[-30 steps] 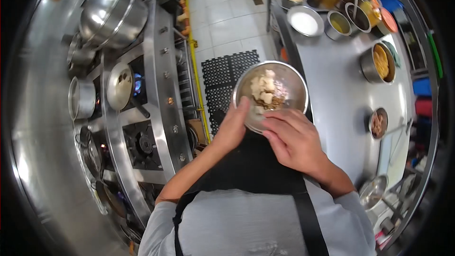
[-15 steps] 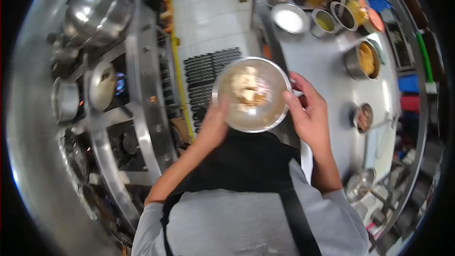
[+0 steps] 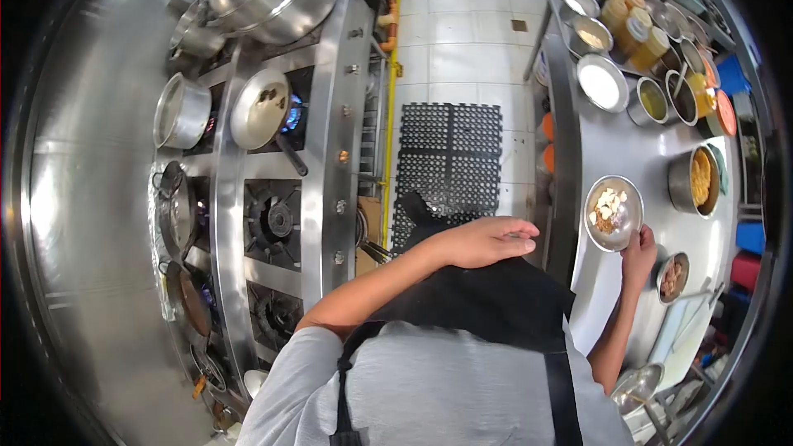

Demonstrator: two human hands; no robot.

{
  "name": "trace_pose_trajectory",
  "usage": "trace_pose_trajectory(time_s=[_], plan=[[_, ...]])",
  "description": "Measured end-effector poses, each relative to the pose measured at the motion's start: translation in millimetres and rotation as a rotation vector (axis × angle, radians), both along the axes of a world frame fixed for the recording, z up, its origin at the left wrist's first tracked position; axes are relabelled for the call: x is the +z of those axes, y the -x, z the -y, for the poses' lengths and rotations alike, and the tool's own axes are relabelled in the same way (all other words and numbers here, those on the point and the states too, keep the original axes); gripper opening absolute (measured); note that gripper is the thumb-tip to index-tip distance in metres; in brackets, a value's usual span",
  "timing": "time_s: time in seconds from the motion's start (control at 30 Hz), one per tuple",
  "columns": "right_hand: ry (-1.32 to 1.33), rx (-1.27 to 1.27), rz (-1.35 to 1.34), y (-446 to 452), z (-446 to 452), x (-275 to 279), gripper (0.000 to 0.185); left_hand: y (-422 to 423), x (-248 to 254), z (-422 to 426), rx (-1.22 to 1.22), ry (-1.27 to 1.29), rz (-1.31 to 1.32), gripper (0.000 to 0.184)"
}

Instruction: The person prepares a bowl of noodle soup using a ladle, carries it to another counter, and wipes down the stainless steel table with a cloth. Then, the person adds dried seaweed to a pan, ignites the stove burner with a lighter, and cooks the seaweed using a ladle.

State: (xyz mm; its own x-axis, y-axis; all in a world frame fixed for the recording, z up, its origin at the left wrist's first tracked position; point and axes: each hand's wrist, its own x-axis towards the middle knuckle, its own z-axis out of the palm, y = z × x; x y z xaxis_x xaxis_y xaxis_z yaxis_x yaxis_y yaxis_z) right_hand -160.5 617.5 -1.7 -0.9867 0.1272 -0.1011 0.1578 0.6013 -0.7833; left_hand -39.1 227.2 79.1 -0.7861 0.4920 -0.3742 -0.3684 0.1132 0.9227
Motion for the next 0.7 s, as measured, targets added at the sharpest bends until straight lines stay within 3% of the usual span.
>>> trace_pose_trajectory(time_s=[0.07, 0.13, 0.17, 0.23, 0.37, 0.7], plan=[[-0.015, -0.074, -0.033, 1, -24, -23, 0.026, 1, 4, 1, -0.007, 0.034, -0.06, 0.052], [-0.377, -0.077, 0.042, -4, -45, -34, 0.029, 3, 13, 2, -0.042, 0.033, 0.003, 0.051], [-0.405, -0.099, 0.088, -9, -35, -21, 0.028, 3, 11, -1, 0.01, -0.004, 0.007, 0.049], [-0.292, -0.168, -0.097, -17, -29, -26, 0.025, 3, 6, -2, -0.018, -0.027, 0.057, 0.048], [-0.172, -0.241, -0.088, -24, -7, -1, 0.027, 9, 15, -7, -0.026, -0.01, 0.177, 0.048], [-0.063, -0.327, 0.016, -28, -16, -37, 0.029, 15, 10, -26, -0.069, 0.008, 0.238, 0.046]])
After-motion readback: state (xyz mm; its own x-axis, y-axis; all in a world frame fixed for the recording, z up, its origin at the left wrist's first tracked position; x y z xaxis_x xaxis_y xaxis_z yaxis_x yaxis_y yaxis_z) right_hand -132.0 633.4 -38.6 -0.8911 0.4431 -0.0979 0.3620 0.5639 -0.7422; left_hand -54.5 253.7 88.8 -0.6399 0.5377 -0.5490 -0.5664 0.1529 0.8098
